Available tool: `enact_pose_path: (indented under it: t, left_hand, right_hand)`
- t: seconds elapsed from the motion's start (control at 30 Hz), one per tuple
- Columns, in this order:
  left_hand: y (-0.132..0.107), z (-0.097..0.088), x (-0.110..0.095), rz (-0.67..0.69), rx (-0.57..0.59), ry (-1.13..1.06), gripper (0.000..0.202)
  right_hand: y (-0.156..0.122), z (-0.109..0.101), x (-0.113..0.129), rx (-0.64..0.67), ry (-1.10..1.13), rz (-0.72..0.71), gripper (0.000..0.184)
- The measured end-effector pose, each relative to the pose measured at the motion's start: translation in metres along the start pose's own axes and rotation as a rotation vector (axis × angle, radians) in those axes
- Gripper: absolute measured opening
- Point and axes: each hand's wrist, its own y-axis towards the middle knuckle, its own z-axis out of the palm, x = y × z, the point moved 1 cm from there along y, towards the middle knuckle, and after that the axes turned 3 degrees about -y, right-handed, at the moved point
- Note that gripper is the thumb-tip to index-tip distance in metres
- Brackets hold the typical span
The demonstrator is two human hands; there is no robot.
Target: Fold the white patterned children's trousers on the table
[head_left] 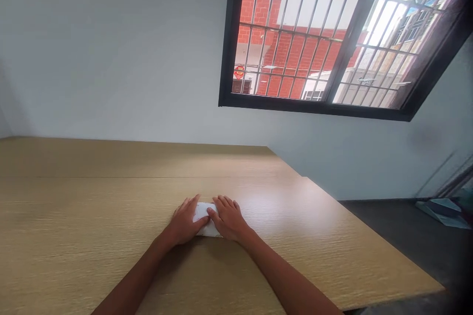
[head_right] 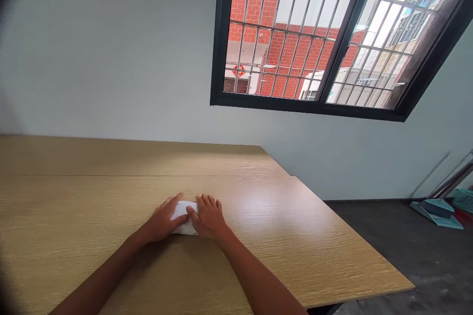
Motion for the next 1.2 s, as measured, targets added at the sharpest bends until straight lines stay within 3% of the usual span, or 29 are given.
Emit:
enact_pose_path:
  t: [0.23, 0.43, 0.7, 1.0, 1.2]
  left_hand:
    - [0.003, -0.021, -0.003, 0.107, -0.030, -0.080, 0.043]
    - [0.003, -0.026, -0.006, 0.139, -0.098, -0.149, 0.040]
    - [0.007, -0.030, 0.005, 0.061, -0.211, -0.132, 0.042]
    - [0.002, -0.035, -0.001, 0.210, -0.059, -0.215, 0.035]
    - [-0.004, -0.034, -0.008, 0.232, 0.027, -0.272, 0.026]
  right_hand:
    - [0.003, -0.005, -0.006, -0.088, -0.051, 0.008, 0.044]
    - [0.007, -0.010, -0.008, -0.137, -0.019, 0.012, 0.031]
    - [0.006, -0.022, -0.014, -0.123, 0.067, 0.154, 0.033]
    - [0.007, -0.019, -0.014, -0.131, 0.174, -0.122, 0.022]
    - [0.009, -0.021, -0.013, 0.094, 0.390, -0.163, 0.040]
